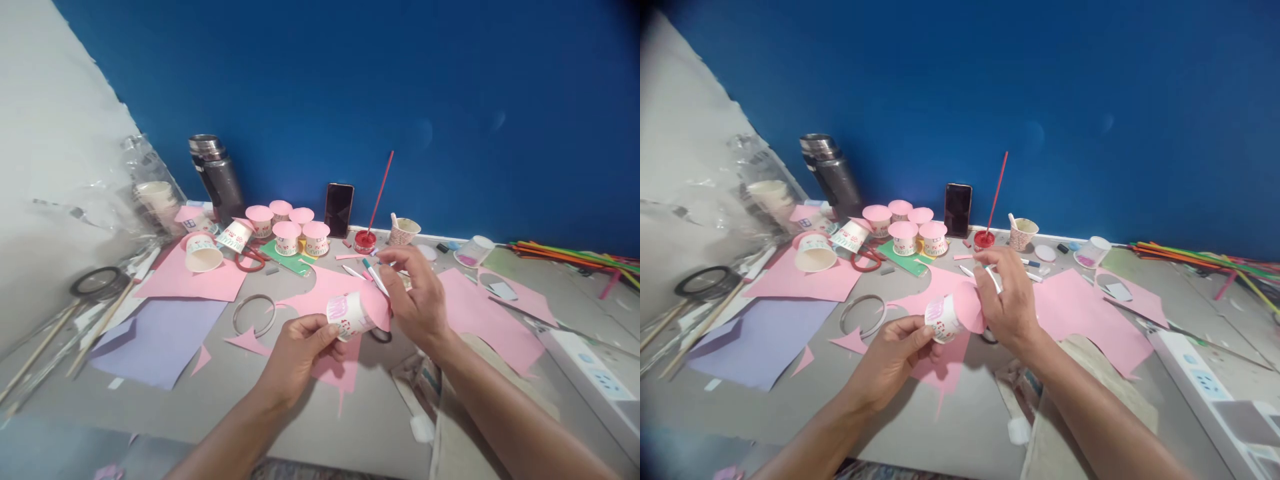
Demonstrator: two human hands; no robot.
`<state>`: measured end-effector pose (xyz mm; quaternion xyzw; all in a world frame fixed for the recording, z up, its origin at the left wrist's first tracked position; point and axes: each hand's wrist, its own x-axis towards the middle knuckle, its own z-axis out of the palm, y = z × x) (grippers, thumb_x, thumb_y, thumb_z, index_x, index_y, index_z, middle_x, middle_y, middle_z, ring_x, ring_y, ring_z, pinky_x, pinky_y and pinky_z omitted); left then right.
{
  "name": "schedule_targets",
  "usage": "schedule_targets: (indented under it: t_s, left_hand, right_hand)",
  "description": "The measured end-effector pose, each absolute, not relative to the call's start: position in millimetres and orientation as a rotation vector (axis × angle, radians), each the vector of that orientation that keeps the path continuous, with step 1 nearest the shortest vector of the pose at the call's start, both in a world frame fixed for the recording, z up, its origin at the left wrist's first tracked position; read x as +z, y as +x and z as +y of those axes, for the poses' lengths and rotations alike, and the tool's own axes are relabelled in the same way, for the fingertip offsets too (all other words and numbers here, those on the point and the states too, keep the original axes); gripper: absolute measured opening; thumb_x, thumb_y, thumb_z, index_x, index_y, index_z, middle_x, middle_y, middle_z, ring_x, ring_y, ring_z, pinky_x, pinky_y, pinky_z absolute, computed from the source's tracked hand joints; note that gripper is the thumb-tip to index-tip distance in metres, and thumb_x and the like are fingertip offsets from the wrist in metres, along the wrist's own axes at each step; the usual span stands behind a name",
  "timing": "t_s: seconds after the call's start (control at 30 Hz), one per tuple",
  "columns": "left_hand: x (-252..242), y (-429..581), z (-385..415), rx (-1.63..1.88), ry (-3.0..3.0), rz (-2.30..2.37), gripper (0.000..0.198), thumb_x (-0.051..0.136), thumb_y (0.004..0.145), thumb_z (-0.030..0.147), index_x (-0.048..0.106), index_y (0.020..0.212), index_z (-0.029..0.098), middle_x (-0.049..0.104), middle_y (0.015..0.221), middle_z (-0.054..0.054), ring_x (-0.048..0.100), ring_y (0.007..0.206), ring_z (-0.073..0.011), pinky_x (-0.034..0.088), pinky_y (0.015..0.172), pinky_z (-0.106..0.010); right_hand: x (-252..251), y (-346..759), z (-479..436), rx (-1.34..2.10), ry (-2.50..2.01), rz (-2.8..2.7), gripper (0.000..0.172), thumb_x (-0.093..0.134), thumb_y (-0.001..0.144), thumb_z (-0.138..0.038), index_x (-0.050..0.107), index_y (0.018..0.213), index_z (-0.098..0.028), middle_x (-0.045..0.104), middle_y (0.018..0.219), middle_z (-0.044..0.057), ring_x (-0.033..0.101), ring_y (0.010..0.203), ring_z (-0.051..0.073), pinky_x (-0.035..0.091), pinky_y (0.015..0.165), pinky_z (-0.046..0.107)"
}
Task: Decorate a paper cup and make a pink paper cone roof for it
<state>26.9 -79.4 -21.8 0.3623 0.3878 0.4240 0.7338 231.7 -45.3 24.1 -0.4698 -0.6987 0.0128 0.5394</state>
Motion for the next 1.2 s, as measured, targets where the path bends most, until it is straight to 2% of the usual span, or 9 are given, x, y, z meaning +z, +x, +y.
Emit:
schedule_targets:
  t_s: [0.17,0.37,0.47,0.57,0.73,1.03,1.2]
  left_hand:
    - [-23,19,-75,0.913,0.658,0.733,0.038,0.095,0.068,0.042,0.075,0.074,0.011,0.070,0.063,-0.005,0.064,0.057,-0.0096,0.054,0.057,-0.018]
    - [-28,17,-74,0.843,0.478,0.633,0.036,0.096,0.069,0.038,0.076,0.080,0.010,0.069,0.063,-0.003,0.062,0.053,-0.0069,0.053,0.055,-0.015]
    - [-32,17,-73,0.852,0.433,0.638,0.033,0.096,0.070,0.034,0.076,0.081,0.010,0.070,0.067,-0.002,0.062,0.054,-0.0056,0.053,0.057,-0.014]
    - [-33,17,-73,0.871,0.432,0.618,0.032,0.095,0.072,0.034,0.077,0.084,0.011,0.071,0.071,-0.002,0.062,0.055,-0.0056,0.053,0.056,-0.014]
    - [-28,20,-74,0.909,0.474,0.603,0.031,0.094,0.073,0.035,0.078,0.085,0.010,0.069,0.068,-0.002,0.062,0.056,-0.0064,0.054,0.058,-0.016]
    - [-29,19,-74,0.918,0.454,0.602,0.031,0.096,0.070,0.033,0.078,0.083,0.011,0.071,0.070,-0.002,0.062,0.056,-0.0067,0.053,0.056,-0.016]
    - [-29,19,-73,0.922,0.415,0.602,0.032,0.097,0.068,0.031,0.078,0.085,0.011,0.072,0.074,-0.002,0.062,0.056,-0.0061,0.054,0.056,-0.015]
  right_hand:
    - [35,240,-46,0.288,-1.276,-1.440,0.017,0.059,0.097,-0.034,0.072,0.101,-0.024,0.077,0.099,0.005,0.069,0.089,0.022,0.054,0.077,0.035]
    - [40,243,-48,0.441,-1.267,-1.422,0.021,0.062,0.096,-0.042,0.073,0.102,-0.026,0.075,0.104,0.005,0.068,0.095,0.024,0.054,0.084,0.039]
    - [41,245,-48,0.592,-1.105,-1.576,0.029,0.065,0.095,-0.050,0.072,0.111,-0.027,0.071,0.123,0.007,0.067,0.112,0.027,0.054,0.091,0.041]
    - [41,243,-50,0.667,-1.013,-1.722,0.042,0.069,0.091,-0.058,0.071,0.121,-0.028,0.062,0.140,0.010,0.057,0.134,0.031,0.052,0.101,0.046]
    - [38,237,-54,0.584,-1.015,-1.859,0.058,0.075,0.083,-0.067,0.070,0.128,-0.029,0.058,0.146,0.012,0.053,0.139,0.035,0.046,0.112,0.056]
    - [37,236,-53,0.590,-1.023,-1.871,0.055,0.077,0.083,-0.063,0.073,0.123,-0.026,0.061,0.144,0.014,0.056,0.137,0.034,0.046,0.113,0.056]
    - [37,239,-51,0.730,-0.914,-1.792,0.054,0.071,0.088,-0.066,0.070,0.129,-0.031,0.063,0.143,0.011,0.054,0.139,0.032,0.049,0.110,0.053]
